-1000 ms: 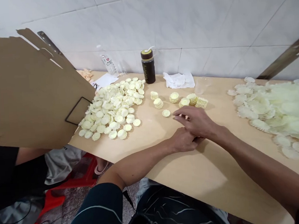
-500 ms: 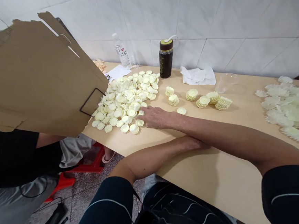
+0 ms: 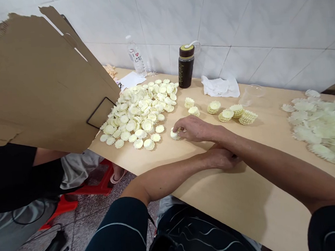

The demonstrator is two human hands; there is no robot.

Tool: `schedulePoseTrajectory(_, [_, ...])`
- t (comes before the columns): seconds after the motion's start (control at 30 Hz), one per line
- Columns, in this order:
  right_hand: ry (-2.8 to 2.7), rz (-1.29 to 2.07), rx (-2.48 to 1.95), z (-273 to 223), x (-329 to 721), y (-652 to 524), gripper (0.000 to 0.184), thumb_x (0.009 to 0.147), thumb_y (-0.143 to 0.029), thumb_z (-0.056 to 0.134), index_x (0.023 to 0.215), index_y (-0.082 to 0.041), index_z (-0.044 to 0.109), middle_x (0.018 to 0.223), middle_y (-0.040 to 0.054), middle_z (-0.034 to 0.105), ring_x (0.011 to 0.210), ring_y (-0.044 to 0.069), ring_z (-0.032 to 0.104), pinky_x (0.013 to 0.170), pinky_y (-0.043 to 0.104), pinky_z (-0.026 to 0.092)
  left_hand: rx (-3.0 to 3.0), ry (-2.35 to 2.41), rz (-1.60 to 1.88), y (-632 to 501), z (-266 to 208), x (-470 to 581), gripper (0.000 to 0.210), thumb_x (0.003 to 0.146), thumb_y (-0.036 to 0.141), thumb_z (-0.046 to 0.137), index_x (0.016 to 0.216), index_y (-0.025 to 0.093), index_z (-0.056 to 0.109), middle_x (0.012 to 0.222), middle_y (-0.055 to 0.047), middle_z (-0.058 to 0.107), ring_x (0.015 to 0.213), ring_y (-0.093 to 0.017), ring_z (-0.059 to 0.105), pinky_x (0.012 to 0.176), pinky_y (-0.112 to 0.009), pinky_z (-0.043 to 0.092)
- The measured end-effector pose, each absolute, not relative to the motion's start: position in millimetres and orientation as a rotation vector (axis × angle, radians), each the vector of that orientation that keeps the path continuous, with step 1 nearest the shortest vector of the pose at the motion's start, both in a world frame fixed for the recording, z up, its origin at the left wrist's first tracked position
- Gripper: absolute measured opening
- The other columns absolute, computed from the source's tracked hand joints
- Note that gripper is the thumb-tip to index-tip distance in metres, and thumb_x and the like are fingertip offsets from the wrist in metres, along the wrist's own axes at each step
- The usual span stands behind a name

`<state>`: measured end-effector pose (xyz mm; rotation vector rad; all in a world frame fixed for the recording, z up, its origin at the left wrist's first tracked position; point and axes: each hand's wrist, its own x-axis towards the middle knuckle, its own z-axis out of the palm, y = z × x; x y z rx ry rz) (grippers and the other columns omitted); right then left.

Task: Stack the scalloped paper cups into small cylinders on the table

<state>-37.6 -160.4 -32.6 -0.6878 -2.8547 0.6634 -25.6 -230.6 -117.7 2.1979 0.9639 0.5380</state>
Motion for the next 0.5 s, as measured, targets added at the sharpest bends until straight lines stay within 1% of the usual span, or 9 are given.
schedulePoseTrajectory(0.1, [-2.769, 0.792, -0.805, -21.4, -29.1, -162.4, 0.025, 0.09, -0.012, 0.067, 0.106, -0.023, 0.083, 0.099, 0.0031, 0.084, 0.095, 0.024, 0.077, 0.086, 0.034, 0.054, 2.191, 0.96, 0.566, -228.6, -110.0, -29.6, 0.028, 0.101, 0.024, 0.059, 0.124, 0.014, 0.073, 0.123, -0.011, 0.079, 0.114, -0.029, 0.07, 0.098, -0.041, 0.056])
schedulePoseTrajectory(0.17, [-2.663, 0.922, -0.837, -14.4, -22.8, -165.8, 0.021, 0.09, -0.015, 0.069, 0.104, -0.022, 0.083, 0.099, 0.0028, 0.084, 0.095, 0.023, 0.078, 0.085, 0.033, 0.056, 2.213, 0.952, 0.611, -228.6, -105.4, -31.4, 0.024, 0.101, 0.026, 0.059, 0.113, 0.011, 0.074, 0.117, -0.013, 0.079, 0.109, -0.029, 0.071, 0.093, -0.039, 0.055])
schedulePoseTrajectory(0.23, [-2.526, 1.091, -0.861, -8.3, -13.9, -170.1, 0.018, 0.09, -0.019, 0.072, 0.104, -0.023, 0.083, 0.1, 0.003, 0.083, 0.092, 0.022, 0.078, 0.082, 0.032, 0.058, 2.261, 0.926, 0.622, -230.7, -101.8, -32.9, 0.022, 0.101, 0.025, 0.058, 0.106, 0.011, 0.076, 0.113, -0.013, 0.08, 0.103, -0.028, 0.072, 0.086, -0.037, 0.055])
schedulePoseTrajectory(0.3, [-2.364, 1.294, -0.881, -2.7, -0.6, -174.5, 0.017, 0.09, -0.026, 0.075, 0.106, -0.023, 0.083, 0.1, 0.0036, 0.083, 0.087, 0.02, 0.078, 0.078, 0.032, 0.061, 2.324, 0.862, 0.613, -236.1, -97.4, -35.1, 0.023, 0.102, 0.022, 0.056, 0.107, 0.014, 0.077, 0.113, -0.011, 0.08, 0.101, -0.027, 0.073, 0.082, -0.035, 0.054])
schedulePoseTrajectory(0.37, [-2.192, 1.465, -0.884, 2.2, 18.6, -178.2, 0.02, 0.089, -0.033, 0.08, 0.106, -0.024, 0.083, 0.103, 0.0045, 0.082, 0.087, 0.02, 0.076, 0.076, 0.034, 0.065, 2.379, 0.78, 0.656, -245.6, -89.7, -38.3, 0.026, 0.104, 0.019, 0.053, 0.113, 0.016, 0.077, 0.116, -0.008, 0.08, 0.104, -0.024, 0.074, 0.082, -0.033, 0.055])
schedulePoseTrajectory(0.43, [-2.038, 1.523, -0.907, 5.8, 43.8, -180.4, 0.025, 0.085, -0.039, 0.085, 0.105, -0.024, 0.084, 0.108, 0.0052, 0.081, 0.091, 0.021, 0.075, 0.079, 0.036, 0.067, 2.429, 0.713, 0.743, -258.5, -77.3, -42.5, 0.025, 0.104, 0.017, 0.054, 0.112, 0.015, 0.077, 0.108, -0.007, 0.081, 0.097, -0.02, 0.076, 0.081, -0.031, 0.056])
schedulePoseTrajectory(0.5, [-1.918, 1.505, -0.961, 6.9, 74.2, -181.2, 0.03, 0.082, -0.043, 0.089, 0.105, -0.025, 0.085, 0.108, 0.0054, 0.081, 0.091, 0.021, 0.075, 0.081, 0.038, 0.068, 2.466, 0.624, 0.913, -271.2, -61.6, -47.8, 0.021, 0.103, 0.017, 0.058, 0.108, 0.015, 0.078, 0.095, -0.005, 0.08, 0.086, -0.016, 0.075, 0.078, -0.028, 0.058])
